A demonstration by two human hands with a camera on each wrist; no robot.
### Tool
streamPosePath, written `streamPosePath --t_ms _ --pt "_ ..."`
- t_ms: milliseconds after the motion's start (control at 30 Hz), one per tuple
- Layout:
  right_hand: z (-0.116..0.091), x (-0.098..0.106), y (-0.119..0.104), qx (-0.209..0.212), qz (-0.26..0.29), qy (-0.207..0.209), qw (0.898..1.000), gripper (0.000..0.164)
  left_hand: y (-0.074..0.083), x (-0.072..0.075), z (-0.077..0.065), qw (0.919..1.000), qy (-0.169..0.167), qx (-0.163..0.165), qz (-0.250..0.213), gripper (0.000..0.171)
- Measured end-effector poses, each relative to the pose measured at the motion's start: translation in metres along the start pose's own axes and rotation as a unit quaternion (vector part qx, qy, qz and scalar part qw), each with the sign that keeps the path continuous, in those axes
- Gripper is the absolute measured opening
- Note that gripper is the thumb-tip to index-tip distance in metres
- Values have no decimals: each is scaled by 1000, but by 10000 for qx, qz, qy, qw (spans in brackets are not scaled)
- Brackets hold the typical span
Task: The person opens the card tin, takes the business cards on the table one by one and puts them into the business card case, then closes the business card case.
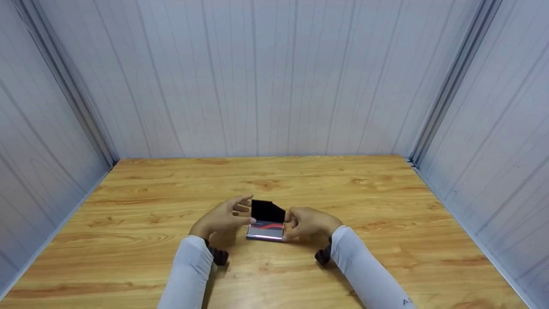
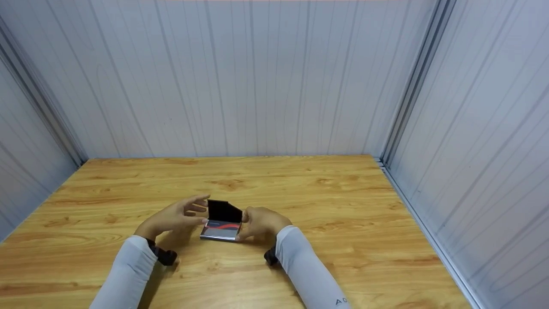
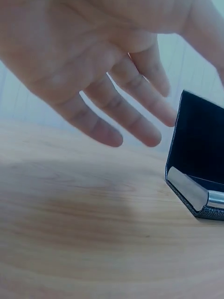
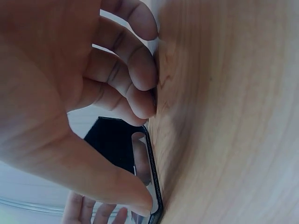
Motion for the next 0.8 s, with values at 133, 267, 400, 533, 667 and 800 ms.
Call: streamPosePath --t_ms 133,267,400,533,667,800 --pt "1 0 1 59 30 10 10000 50 2 0 2 9989 139 -7 450 66" --pt "2 0 3 66 32 27 10000 50 3 -1 3 9981 266 -11 561 51" --pt "1 0 2 40 69 23 10000 53 3 -2 3 9977 288 -103 603 41" --pt "0 0 1 25 91 7 10000 54 3 -2 2 9976 266 -145 626 32" --pt "-1 0 0 -9 34 7 10000 55 4 -3 2 9974 248 -147 666 24" --pt "0 0 0 -6 24 6 10000 55 7 -3 1 9957 199 -118 897 16"
Point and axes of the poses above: each hand's wrist, its own z-axis towards the middle knuckle, its own x-axis out of the back of the hand, y = z × x, the point moved 1 cm from there along z, towards the middle knuckle, and after that the axes turned 14 degrees about -x, right-handed, at the moved point
